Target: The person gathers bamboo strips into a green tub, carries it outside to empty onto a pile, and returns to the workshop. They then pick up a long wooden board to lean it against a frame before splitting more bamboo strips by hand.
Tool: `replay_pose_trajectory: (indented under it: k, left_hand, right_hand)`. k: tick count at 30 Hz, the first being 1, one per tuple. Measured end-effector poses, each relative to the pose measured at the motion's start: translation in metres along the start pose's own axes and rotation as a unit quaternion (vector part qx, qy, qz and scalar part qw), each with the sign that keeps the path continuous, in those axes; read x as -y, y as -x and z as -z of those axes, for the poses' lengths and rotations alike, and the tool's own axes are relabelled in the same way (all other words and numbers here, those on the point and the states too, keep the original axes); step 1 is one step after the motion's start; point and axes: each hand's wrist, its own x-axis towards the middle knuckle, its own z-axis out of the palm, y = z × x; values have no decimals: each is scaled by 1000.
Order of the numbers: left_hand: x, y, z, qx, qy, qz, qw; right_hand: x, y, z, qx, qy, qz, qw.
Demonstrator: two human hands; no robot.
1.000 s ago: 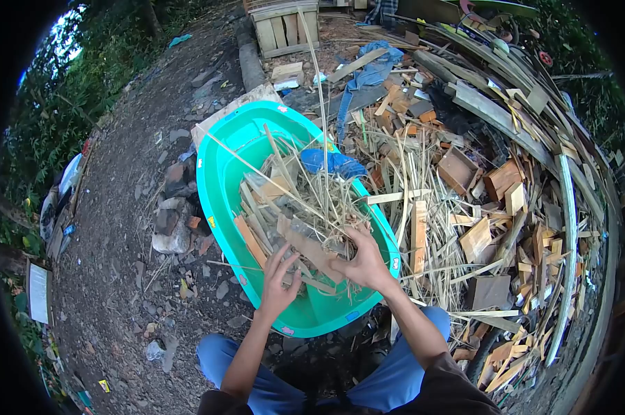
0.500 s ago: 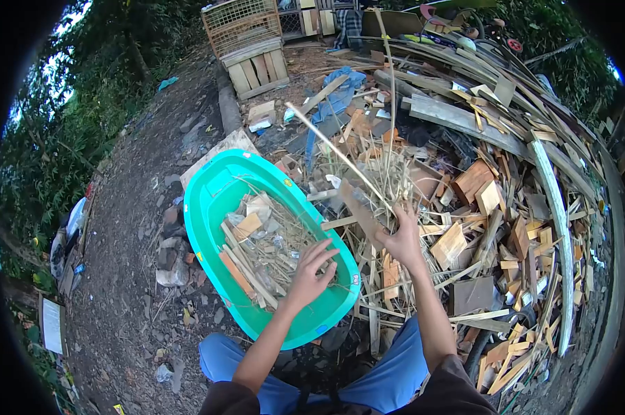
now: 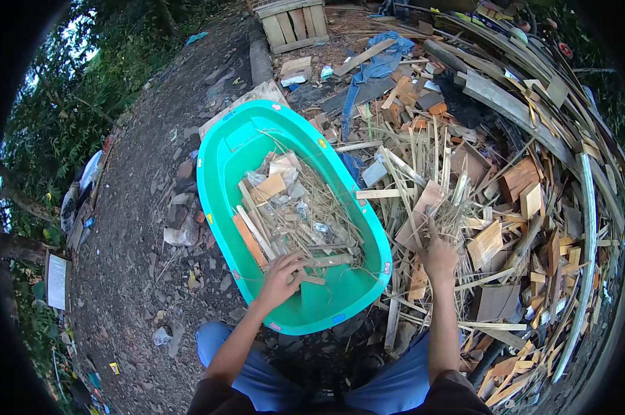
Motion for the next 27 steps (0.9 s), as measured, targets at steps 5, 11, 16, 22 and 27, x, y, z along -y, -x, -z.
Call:
replay_pose_trajectory:
  k: [5, 11, 16, 22, 27]
  left_hand:
    - [10, -2, 18, -46, -14, 6, 999]
    - [41, 9, 24, -87, -48, -14, 995]
    - [59, 30, 38, -118, -79, 2, 990]
    - [69, 45, 58, -180, -95, 35, 978]
    - [81, 54, 67, -179, -74, 59, 979]
  right_hand:
    - [44, 24, 19, -139, -21, 42, 989]
    - [126, 54, -11, -121, -37, 182, 975]
    - [218, 75, -36, 137, 6, 202, 970]
    - [288, 77, -161, 91, -139, 351, 922]
    - [328, 79, -186, 120, -113, 289, 943]
